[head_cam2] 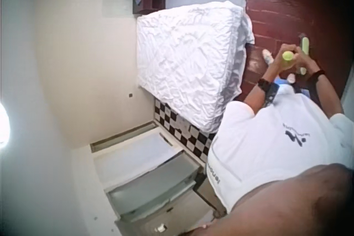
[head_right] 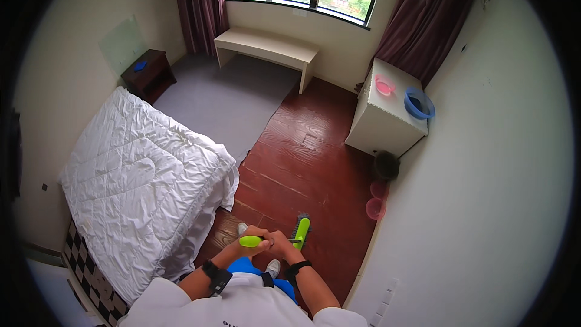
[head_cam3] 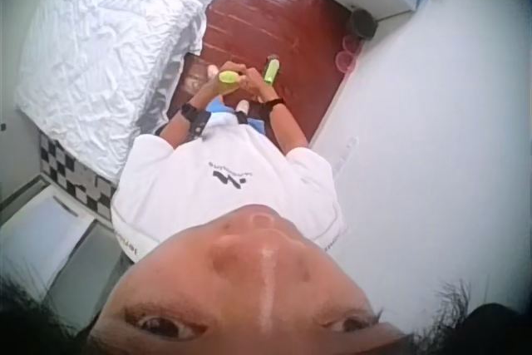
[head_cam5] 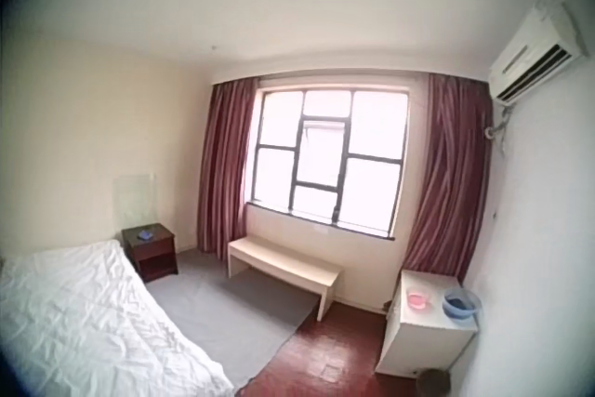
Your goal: The recorder is assembling and adjusting a floor squeegee or broom in a bedroom.
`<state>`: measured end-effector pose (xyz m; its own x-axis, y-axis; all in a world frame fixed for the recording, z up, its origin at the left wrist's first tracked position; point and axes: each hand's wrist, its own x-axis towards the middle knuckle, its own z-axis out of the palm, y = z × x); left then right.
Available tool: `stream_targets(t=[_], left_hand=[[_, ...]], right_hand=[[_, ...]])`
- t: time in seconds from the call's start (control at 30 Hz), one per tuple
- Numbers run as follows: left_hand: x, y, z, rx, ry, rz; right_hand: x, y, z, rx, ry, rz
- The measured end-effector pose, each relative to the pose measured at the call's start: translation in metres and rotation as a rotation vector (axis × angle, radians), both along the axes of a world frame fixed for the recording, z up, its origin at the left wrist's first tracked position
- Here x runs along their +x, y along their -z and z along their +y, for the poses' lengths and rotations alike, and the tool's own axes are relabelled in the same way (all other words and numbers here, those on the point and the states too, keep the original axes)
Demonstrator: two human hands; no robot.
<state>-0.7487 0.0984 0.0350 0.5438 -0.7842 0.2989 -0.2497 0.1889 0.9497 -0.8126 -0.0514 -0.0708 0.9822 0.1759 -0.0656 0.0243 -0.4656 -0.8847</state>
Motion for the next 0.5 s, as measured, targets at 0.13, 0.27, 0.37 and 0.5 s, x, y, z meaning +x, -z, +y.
stream_targets(t=[0.13,0.27,0.37,0.5], left_hand=[[-0.040,0.016,-0.057,-0.003,0.157,0.127],[-0.077,0.015,-0.100,0.006,0.226,0.212],[-0.093,0.012,-0.104,0.015,0.279,0.241],[-0.092,0.005,-0.092,0.036,0.348,0.197]], right_hand=[[-0.070,0.020,-0.047,0.027,0.200,0.005],[-0.117,0.033,-0.077,-0.075,0.405,-0.010],[-0.140,0.037,-0.083,-0.174,0.441,-0.091],[-0.146,0.037,-0.068,-0.194,0.493,-0.183]])
